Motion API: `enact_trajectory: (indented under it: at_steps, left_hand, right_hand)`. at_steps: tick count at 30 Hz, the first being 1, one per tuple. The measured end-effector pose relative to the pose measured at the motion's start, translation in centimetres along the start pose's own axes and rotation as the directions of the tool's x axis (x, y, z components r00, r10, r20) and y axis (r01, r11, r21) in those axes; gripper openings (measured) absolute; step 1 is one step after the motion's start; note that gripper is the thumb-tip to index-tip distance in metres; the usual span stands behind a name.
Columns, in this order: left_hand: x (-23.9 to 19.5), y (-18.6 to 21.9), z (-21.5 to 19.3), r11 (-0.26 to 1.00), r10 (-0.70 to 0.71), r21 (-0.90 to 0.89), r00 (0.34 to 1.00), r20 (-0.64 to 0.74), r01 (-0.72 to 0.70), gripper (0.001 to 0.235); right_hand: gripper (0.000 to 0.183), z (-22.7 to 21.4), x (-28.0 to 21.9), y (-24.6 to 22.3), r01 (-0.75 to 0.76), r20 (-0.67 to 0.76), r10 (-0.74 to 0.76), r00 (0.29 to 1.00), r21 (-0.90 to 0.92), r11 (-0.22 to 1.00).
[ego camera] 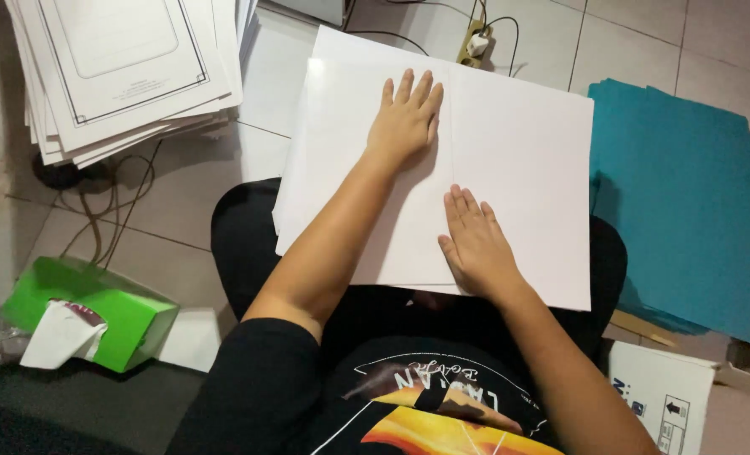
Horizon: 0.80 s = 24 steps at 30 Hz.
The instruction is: Folding paper documents and inserting them into white folders
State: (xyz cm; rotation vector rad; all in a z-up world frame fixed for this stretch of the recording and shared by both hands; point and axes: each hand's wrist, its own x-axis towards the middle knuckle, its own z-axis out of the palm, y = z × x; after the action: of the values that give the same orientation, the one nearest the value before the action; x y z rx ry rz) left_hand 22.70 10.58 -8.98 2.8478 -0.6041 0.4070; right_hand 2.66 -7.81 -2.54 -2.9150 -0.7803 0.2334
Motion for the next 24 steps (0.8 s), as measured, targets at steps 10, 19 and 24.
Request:
enact_trajectory:
  at_steps: [10,19,24]
  left_hand:
    - [0.1,0.1,-3.6,0.99,-0.103,-0.073,0.98,0.168,0.117,0.055]
    - [-0.4,0.6,-3.9,0.983,-0.118,-0.13,0.988,0.098,0.13,0.056]
    - [-0.4,0.8,-3.8,0.992,-0.095,-0.084,0.994,0.044,0.099,0.057]
  right_hand:
    - [0.063,-2.7,21.2,7.9,-0.106,-0.048,0.105,0.993,-0.006,0.994]
    - [0.066,-2.1,9.4,2.5,-0.114,0.006,0.114,0.994,-0.003,0.994]
    - [0.067,-0.6,-0.7,-2.5,-0.148,0.063,0.148,0.987,-0.011,0.989]
